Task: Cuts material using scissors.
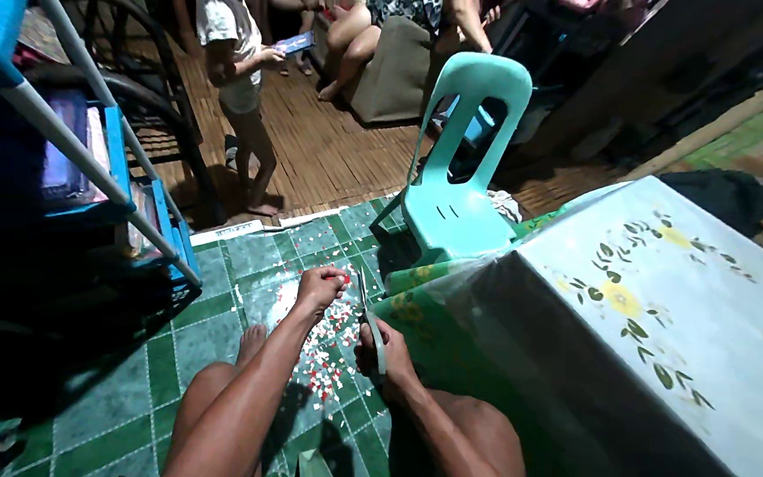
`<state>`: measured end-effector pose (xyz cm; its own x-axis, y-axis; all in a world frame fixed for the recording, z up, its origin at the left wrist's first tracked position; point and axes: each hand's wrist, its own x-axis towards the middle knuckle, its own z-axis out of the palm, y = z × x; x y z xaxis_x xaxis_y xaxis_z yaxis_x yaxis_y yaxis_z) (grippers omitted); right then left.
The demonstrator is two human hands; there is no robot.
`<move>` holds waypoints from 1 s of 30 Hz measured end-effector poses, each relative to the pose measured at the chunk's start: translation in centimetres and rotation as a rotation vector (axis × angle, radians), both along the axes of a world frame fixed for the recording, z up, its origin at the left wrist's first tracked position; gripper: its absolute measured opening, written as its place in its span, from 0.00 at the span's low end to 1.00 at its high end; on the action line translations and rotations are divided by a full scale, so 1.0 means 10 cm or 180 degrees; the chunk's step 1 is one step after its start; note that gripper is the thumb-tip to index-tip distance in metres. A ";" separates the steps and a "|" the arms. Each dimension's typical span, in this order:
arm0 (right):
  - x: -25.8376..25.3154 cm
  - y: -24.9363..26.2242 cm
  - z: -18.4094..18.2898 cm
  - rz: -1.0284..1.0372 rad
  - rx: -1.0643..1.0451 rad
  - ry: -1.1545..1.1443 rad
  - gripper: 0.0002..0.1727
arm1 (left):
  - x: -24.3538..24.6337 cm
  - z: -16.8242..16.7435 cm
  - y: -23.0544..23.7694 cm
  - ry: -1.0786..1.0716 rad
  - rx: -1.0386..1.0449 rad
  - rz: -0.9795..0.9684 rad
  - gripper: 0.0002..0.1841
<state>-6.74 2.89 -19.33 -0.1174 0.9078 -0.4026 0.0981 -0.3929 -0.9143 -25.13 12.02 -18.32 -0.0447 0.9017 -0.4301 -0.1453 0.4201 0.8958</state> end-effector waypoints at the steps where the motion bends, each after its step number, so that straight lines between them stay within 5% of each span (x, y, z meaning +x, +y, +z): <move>1: 0.00 0.00 0.00 -0.0004 0.0021 -0.0007 0.23 | -0.01 0.01 0.01 -0.0027 -0.0002 0.0031 0.11; 17: 0.01 0.01 -0.07 0.0420 0.0553 -0.0235 0.32 | 0.03 0.05 -0.01 -0.0336 0.0053 -0.0062 0.07; 30: 0.05 0.03 0.04 0.0068 0.0453 -0.0009 0.24 | 0.06 0.01 -0.01 -0.0255 0.0014 -0.0050 0.07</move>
